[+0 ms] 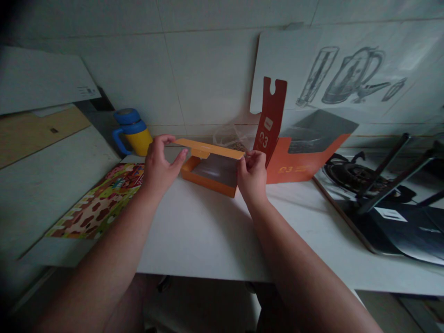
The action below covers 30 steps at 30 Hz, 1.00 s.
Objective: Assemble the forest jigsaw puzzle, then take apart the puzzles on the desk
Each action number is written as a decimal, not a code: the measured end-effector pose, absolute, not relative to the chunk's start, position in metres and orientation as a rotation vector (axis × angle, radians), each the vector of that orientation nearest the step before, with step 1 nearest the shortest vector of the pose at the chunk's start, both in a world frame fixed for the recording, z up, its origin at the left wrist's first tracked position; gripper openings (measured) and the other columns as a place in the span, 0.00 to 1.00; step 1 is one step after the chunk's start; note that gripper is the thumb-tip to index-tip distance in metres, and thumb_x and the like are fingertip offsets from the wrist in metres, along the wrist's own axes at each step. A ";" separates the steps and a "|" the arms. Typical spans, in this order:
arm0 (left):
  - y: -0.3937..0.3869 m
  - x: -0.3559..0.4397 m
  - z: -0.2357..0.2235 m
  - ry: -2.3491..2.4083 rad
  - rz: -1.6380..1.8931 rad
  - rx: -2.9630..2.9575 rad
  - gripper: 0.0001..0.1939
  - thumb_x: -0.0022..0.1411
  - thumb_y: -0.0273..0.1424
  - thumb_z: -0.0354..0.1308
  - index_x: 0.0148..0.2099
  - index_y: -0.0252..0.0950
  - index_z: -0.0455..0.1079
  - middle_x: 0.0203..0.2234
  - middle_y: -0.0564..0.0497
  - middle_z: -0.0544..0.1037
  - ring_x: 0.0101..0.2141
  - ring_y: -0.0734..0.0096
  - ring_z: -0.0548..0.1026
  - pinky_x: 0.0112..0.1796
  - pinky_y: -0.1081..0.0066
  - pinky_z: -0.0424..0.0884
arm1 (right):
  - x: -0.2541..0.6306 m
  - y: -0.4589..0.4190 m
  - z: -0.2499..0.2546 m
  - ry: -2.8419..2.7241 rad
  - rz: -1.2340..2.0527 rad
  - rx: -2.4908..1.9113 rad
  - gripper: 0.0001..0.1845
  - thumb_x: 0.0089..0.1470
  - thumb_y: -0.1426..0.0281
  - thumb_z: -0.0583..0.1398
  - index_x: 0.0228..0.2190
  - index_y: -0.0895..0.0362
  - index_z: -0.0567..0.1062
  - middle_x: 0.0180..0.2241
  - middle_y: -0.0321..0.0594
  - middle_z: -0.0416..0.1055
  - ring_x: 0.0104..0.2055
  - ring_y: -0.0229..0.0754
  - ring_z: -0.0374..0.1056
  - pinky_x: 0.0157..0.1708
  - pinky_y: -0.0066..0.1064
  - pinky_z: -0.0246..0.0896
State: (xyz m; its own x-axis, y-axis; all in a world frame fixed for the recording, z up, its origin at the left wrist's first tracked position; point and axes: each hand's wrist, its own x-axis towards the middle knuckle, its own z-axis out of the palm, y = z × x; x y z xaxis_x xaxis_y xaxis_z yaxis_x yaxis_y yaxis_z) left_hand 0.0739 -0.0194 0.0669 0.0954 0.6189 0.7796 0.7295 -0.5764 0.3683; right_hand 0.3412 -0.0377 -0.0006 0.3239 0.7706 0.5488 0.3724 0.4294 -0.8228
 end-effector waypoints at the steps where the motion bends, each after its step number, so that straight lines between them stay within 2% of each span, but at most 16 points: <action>1: -0.013 0.072 0.062 -1.495 -1.527 -2.301 0.20 0.71 0.37 0.60 0.60 0.38 0.62 0.57 0.40 0.75 0.58 0.59 0.74 0.60 0.58 0.70 | 0.342 -0.035 -0.002 -1.206 0.392 -1.148 0.16 0.67 0.57 0.56 0.50 0.47 0.57 0.37 0.36 0.73 0.29 0.41 0.72 0.29 0.33 0.68; 5: 0.006 0.067 0.040 -1.886 -1.399 -2.618 0.20 0.73 0.39 0.56 0.62 0.38 0.61 0.57 0.40 0.77 0.50 0.62 0.80 0.52 0.63 0.75 | 0.338 -0.033 -0.001 -1.078 0.455 -1.119 0.17 0.63 0.56 0.60 0.45 0.47 0.57 0.41 0.37 0.72 0.37 0.44 0.76 0.35 0.36 0.75; 7: 0.011 0.066 0.031 -1.835 -1.191 -2.733 0.17 0.73 0.38 0.56 0.59 0.37 0.68 0.56 0.41 0.78 0.51 0.61 0.79 0.54 0.63 0.74 | 0.335 -0.035 0.002 -1.114 0.473 -1.089 0.17 0.64 0.54 0.59 0.45 0.47 0.58 0.43 0.39 0.71 0.43 0.46 0.77 0.38 0.38 0.76; 9: 0.012 0.067 0.025 -1.684 -0.924 -2.808 0.14 0.74 0.37 0.51 0.50 0.35 0.75 0.52 0.41 0.78 0.53 0.61 0.77 0.57 0.63 0.71 | 0.333 -0.039 0.006 -1.189 0.456 -1.057 0.17 0.66 0.52 0.57 0.47 0.47 0.59 0.47 0.43 0.71 0.49 0.47 0.76 0.43 0.38 0.77; 11: 0.011 0.068 0.023 -1.591 -0.707 -2.818 0.21 0.76 0.37 0.47 0.42 0.34 0.79 0.49 0.40 0.78 0.52 0.60 0.76 0.57 0.63 0.70 | 0.332 -0.043 0.010 -1.295 0.384 -1.046 0.18 0.68 0.52 0.56 0.53 0.47 0.60 0.54 0.47 0.70 0.56 0.48 0.74 0.51 0.40 0.75; 15: 0.005 0.069 0.030 -1.609 -0.502 -2.732 0.31 0.76 0.47 0.43 0.34 0.35 0.81 0.41 0.39 0.77 0.45 0.59 0.77 0.52 0.63 0.70 | 0.332 -0.049 0.015 -1.441 0.300 -1.027 0.28 0.69 0.54 0.56 0.65 0.44 0.57 0.70 0.50 0.57 0.68 0.51 0.64 0.61 0.48 0.68; 18: -0.004 0.065 0.044 -1.681 -0.319 -2.769 0.35 0.73 0.54 0.44 0.26 0.37 0.77 0.34 0.42 0.77 0.37 0.60 0.76 0.43 0.64 0.69 | 0.334 -0.049 0.015 -1.486 0.295 -1.035 0.35 0.68 0.56 0.58 0.71 0.42 0.54 0.76 0.47 0.46 0.72 0.53 0.58 0.64 0.53 0.65; 21: -0.015 0.058 0.060 -1.808 0.023 -2.953 0.37 0.64 0.64 0.49 0.21 0.38 0.72 0.20 0.49 0.71 0.23 0.66 0.69 0.29 0.65 0.61 | 0.338 -0.044 0.009 -1.501 0.280 -1.085 0.39 0.68 0.56 0.59 0.73 0.43 0.52 0.78 0.46 0.39 0.75 0.54 0.52 0.66 0.54 0.61; 23: -0.022 0.055 0.067 -1.859 0.209 -3.044 0.38 0.59 0.67 0.51 0.20 0.38 0.71 0.15 0.51 0.66 0.20 0.68 0.65 0.26 0.65 0.56 | 0.341 -0.040 0.004 -1.522 0.280 -1.154 0.37 0.68 0.54 0.59 0.72 0.46 0.56 0.77 0.48 0.42 0.75 0.55 0.52 0.66 0.54 0.61; 25: -0.025 0.055 0.069 -1.857 0.258 -3.071 0.37 0.58 0.68 0.52 0.23 0.39 0.74 0.16 0.51 0.70 0.20 0.68 0.66 0.26 0.66 0.55 | 0.343 -0.037 0.002 -1.544 0.283 -1.219 0.34 0.67 0.52 0.58 0.69 0.49 0.62 0.75 0.50 0.50 0.74 0.54 0.55 0.66 0.54 0.61; 27: -0.027 0.057 0.068 -1.839 0.212 -3.040 0.37 0.59 0.68 0.51 0.29 0.39 0.78 0.22 0.48 0.77 0.23 0.65 0.71 0.28 0.66 0.59 | 0.344 -0.037 0.004 -1.537 0.275 -1.251 0.30 0.68 0.52 0.58 0.65 0.50 0.68 0.71 0.51 0.60 0.70 0.54 0.62 0.65 0.54 0.62; 30: -0.026 0.061 0.066 -1.857 0.120 -2.973 0.39 0.58 0.69 0.51 0.42 0.38 0.80 0.36 0.42 0.83 0.32 0.58 0.78 0.33 0.65 0.65 | 0.345 -0.041 0.012 -1.486 0.238 -1.245 0.24 0.68 0.51 0.57 0.58 0.50 0.73 0.63 0.50 0.71 0.60 0.53 0.71 0.62 0.53 0.65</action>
State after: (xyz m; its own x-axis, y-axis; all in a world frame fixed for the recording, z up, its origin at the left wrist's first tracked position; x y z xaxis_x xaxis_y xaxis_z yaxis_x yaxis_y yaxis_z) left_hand 0.0611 -0.0263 0.0658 0.4556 0.8557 -0.2453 0.8802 -0.3918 0.2680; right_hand 0.3453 -0.0409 0.0124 0.1846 0.7791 0.5991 0.5528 0.4217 -0.7187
